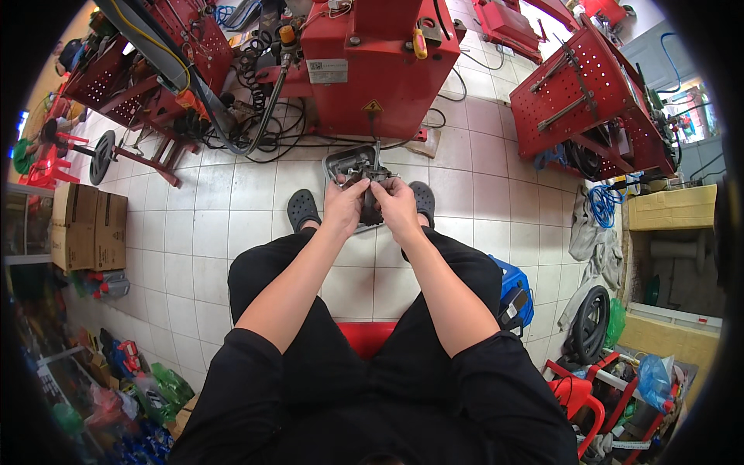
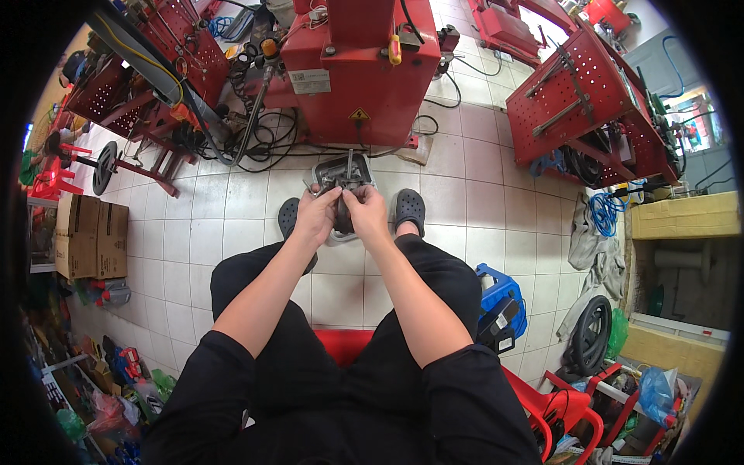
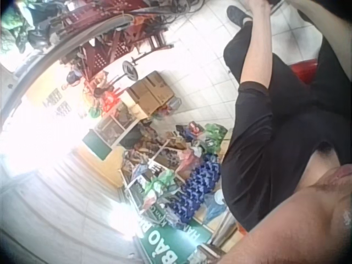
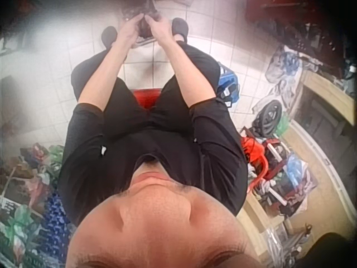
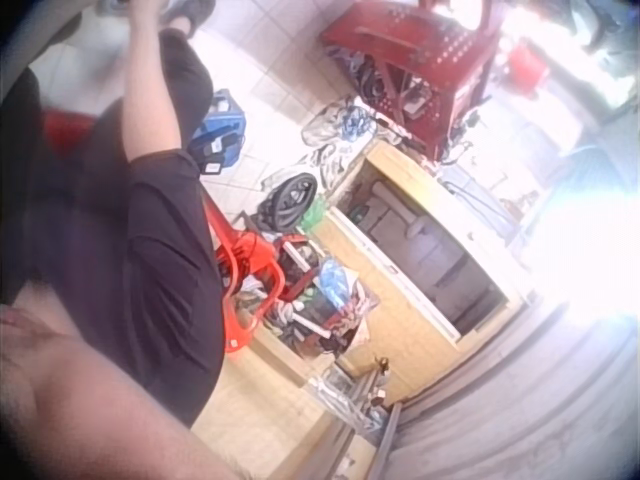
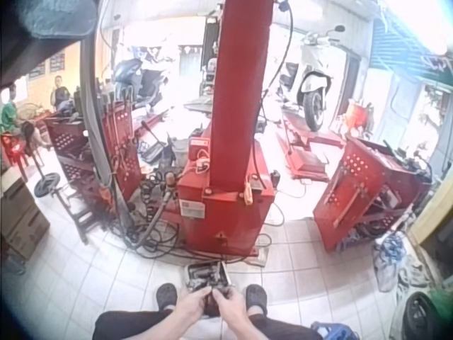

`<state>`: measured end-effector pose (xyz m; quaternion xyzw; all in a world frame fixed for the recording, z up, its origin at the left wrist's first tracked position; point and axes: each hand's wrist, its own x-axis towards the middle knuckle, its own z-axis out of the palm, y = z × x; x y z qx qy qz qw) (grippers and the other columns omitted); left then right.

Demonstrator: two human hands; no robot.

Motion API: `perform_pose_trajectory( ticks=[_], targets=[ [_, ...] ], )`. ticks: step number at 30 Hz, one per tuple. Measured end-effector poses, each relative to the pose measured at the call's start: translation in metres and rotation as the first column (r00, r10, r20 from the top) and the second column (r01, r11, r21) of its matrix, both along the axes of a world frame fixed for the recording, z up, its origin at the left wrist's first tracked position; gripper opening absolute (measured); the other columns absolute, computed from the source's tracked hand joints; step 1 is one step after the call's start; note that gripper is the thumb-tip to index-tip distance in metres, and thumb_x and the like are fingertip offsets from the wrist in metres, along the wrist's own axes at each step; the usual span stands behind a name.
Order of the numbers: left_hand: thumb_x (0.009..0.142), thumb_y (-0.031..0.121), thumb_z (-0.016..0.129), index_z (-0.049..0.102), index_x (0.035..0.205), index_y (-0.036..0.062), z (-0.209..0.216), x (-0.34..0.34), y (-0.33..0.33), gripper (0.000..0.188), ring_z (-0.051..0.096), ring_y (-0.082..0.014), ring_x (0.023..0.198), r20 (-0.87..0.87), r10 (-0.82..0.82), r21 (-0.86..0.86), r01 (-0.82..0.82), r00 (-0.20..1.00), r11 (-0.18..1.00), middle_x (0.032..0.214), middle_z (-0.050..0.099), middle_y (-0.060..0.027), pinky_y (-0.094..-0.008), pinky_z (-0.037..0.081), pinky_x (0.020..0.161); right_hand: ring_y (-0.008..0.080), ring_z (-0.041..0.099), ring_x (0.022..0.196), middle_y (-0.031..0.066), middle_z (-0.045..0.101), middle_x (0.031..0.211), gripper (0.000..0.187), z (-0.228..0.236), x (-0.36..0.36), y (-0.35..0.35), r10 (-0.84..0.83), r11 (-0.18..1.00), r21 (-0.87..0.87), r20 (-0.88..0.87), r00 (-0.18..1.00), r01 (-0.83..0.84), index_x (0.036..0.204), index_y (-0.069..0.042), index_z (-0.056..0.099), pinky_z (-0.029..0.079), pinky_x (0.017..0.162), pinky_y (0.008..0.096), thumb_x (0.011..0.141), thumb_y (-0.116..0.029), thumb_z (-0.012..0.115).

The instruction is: The person sits on a stool in a workshop and assembles a mechanical component, likely a carburetor, using their hands. They manipulate small metal parts, including a spring and a float, and place them into a metal tray on the floor.

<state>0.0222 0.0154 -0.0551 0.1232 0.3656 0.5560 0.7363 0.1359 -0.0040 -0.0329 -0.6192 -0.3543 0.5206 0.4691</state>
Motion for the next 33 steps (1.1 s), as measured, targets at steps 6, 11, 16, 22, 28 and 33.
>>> perform_pose_trajectory(
  ticks=[6, 11, 16, 22, 28, 33],
  targets=[
    [0.078, -0.007, 0.063, 0.029, 0.099, 0.0114, -0.002, -0.001, 0.000, 0.044, 0.060, -0.0233, 0.083, 0.007, -0.004, -0.028, 0.004, 1.000, 1.000, 0.095, 0.054, -0.0127, -0.0352, 0.051, 0.072, 0.0094, 0.050, 0.051, 0.0052, 0.055, 0.061, 0.021, -0.015, -0.001, 0.000, 0.027, 0.998, 0.054, 0.070, 0.997, -0.031, 0.079, 0.002, 0.053, 0.039, 0.045, 0.0254, 0.084, -0.016, 0.063],
    [0.074, -0.013, 0.062, 0.031, 0.093, 0.0110, -0.002, 0.002, 0.002, 0.044, 0.059, -0.0214, 0.084, 0.022, 0.041, -0.014, -0.041, 0.999, 0.999, 0.094, 0.051, -0.0113, -0.0319, 0.051, 0.071, 0.0160, 0.054, 0.052, 0.0089, 0.058, 0.062, 0.020, -0.021, 0.005, 0.001, 0.088, 0.994, 0.049, 0.172, 0.981, -0.098, 0.082, 0.002, 0.055, 0.042, 0.049, 0.0309, 0.085, -0.017, 0.060],
    [0.077, -0.007, 0.064, 0.032, 0.094, 0.0100, 0.001, 0.000, -0.002, 0.040, 0.058, -0.0190, 0.082, -0.245, -0.022, -0.001, 0.022, 0.969, 1.000, 0.092, 0.051, -0.0091, -0.0301, 0.051, 0.070, 0.0295, 0.057, 0.063, 0.0107, 0.060, 0.070, 0.016, 0.036, 0.003, -0.005, 0.042, 0.972, 0.114, 0.776, 0.629, -0.206, 0.085, -0.004, 0.060, 0.042, 0.060, 0.0408, 0.081, -0.020, 0.061],
    [0.091, 0.011, 0.053, 0.040, 0.102, 0.0066, 0.012, 0.018, -0.017, 0.017, 0.057, -0.0153, 0.082, -0.393, -0.147, -0.019, 0.152, 0.908, 0.988, 0.089, 0.054, -0.0059, -0.0267, 0.048, 0.064, 0.0242, 0.053, 0.084, 0.0064, 0.057, 0.082, 0.020, 0.039, -0.014, -0.007, -0.241, 0.871, 0.396, 0.860, 0.450, -0.290, 0.085, -0.011, 0.069, 0.032, 0.074, 0.0394, 0.074, -0.027, 0.065],
    [0.087, 0.016, 0.059, 0.043, 0.113, 0.0031, 0.011, 0.028, -0.034, 0.033, 0.056, -0.0140, 0.086, -0.527, -0.230, 0.066, 0.310, 0.818, 0.949, 0.100, 0.057, -0.0065, -0.0272, 0.046, 0.068, 0.0246, 0.052, 0.089, 0.0076, 0.058, 0.084, 0.023, 0.035, -0.008, -0.006, -0.067, 0.960, 0.185, 0.879, 0.473, -0.208, 0.083, -0.011, 0.071, 0.029, 0.080, 0.0409, 0.074, -0.032, 0.067],
    [0.082, 0.009, 0.064, 0.043, 0.113, 0.0049, 0.012, 0.030, -0.032, 0.038, 0.055, -0.0131, 0.086, -0.504, -0.252, 0.053, 0.320, 0.826, 0.946, 0.100, 0.056, -0.0063, -0.0258, 0.046, 0.066, 0.0273, 0.054, 0.086, 0.0105, 0.059, 0.083, 0.022, 0.033, -0.005, -0.002, -0.018, 0.957, 0.207, 0.737, 0.676, -0.201, 0.081, -0.005, 0.066, 0.035, 0.077, 0.0412, 0.079, -0.027, 0.064]
  ],
)
